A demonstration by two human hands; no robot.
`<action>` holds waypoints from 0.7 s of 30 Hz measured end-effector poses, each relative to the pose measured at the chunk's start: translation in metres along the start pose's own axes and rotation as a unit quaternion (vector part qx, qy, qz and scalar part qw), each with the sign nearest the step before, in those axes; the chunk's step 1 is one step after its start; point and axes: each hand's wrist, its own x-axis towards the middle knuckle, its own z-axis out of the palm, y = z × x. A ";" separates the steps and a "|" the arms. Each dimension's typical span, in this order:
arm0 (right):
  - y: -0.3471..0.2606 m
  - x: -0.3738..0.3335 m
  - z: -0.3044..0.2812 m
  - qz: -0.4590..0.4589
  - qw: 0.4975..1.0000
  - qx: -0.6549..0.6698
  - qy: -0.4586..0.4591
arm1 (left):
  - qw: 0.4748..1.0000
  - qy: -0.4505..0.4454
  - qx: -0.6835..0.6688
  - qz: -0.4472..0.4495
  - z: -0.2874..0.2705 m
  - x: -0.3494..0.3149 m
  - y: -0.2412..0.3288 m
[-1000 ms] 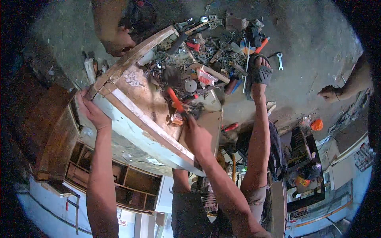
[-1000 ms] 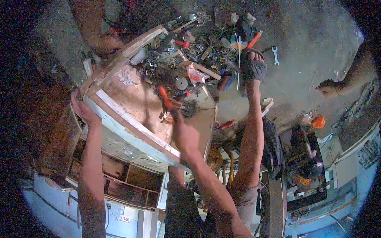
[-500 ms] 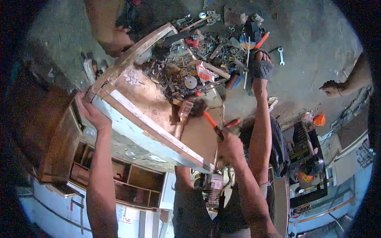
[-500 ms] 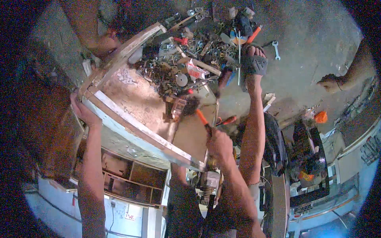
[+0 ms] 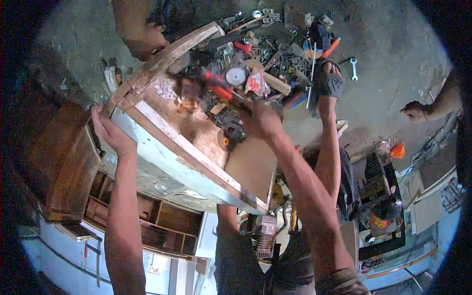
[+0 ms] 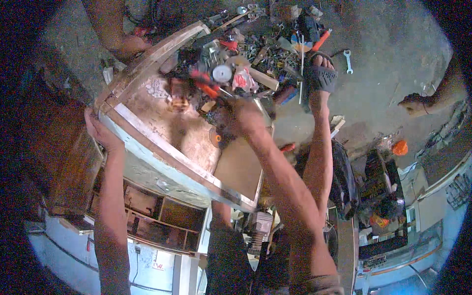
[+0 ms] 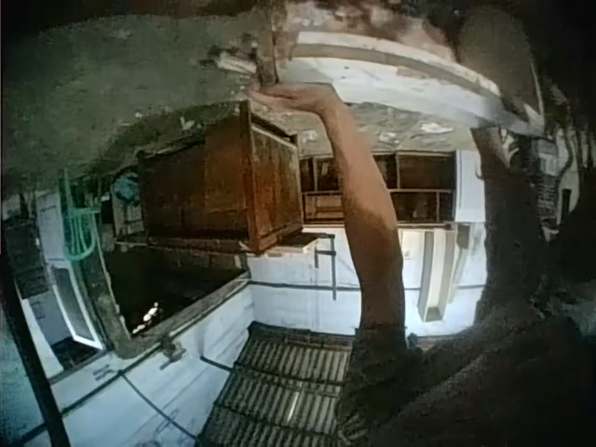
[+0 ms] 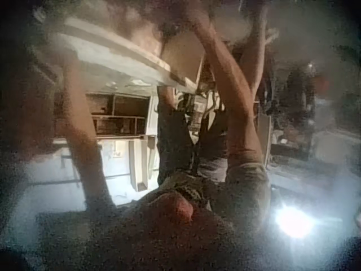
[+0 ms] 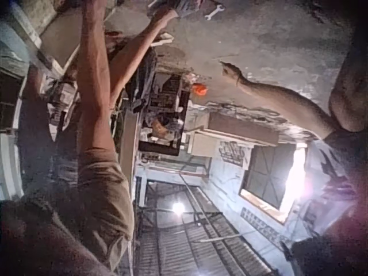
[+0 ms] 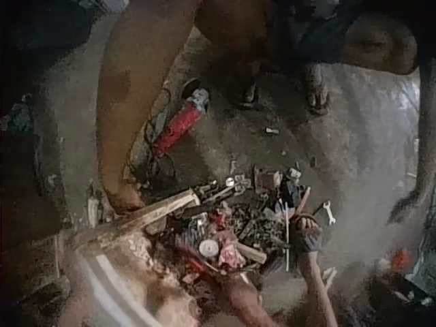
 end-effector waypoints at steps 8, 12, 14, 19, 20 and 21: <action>0.008 -0.009 -0.037 -0.059 0.992 -0.087 0.064 | 0.993 0.081 0.065 0.056 0.021 -0.008 -0.001; 0.020 -0.067 -0.026 0.029 0.994 0.063 -0.087 | 0.988 0.091 0.093 0.078 0.010 -0.004 0.003; 0.053 -0.081 0.003 -0.046 0.992 0.081 -0.083 | 0.986 0.091 0.115 0.080 0.016 -0.010 0.003; 0.167 -0.046 0.090 -0.186 0.975 -0.058 -0.108 | 0.993 0.058 0.069 0.073 0.025 -0.012 -0.007; 0.217 -0.037 0.090 -0.282 0.958 -0.040 -0.044 | 0.997 0.061 -0.002 0.049 0.036 -0.009 -0.013; 0.206 -0.025 0.104 -0.288 0.956 -0.026 -0.047 | 0.997 0.062 -0.038 0.035 0.026 -0.005 -0.018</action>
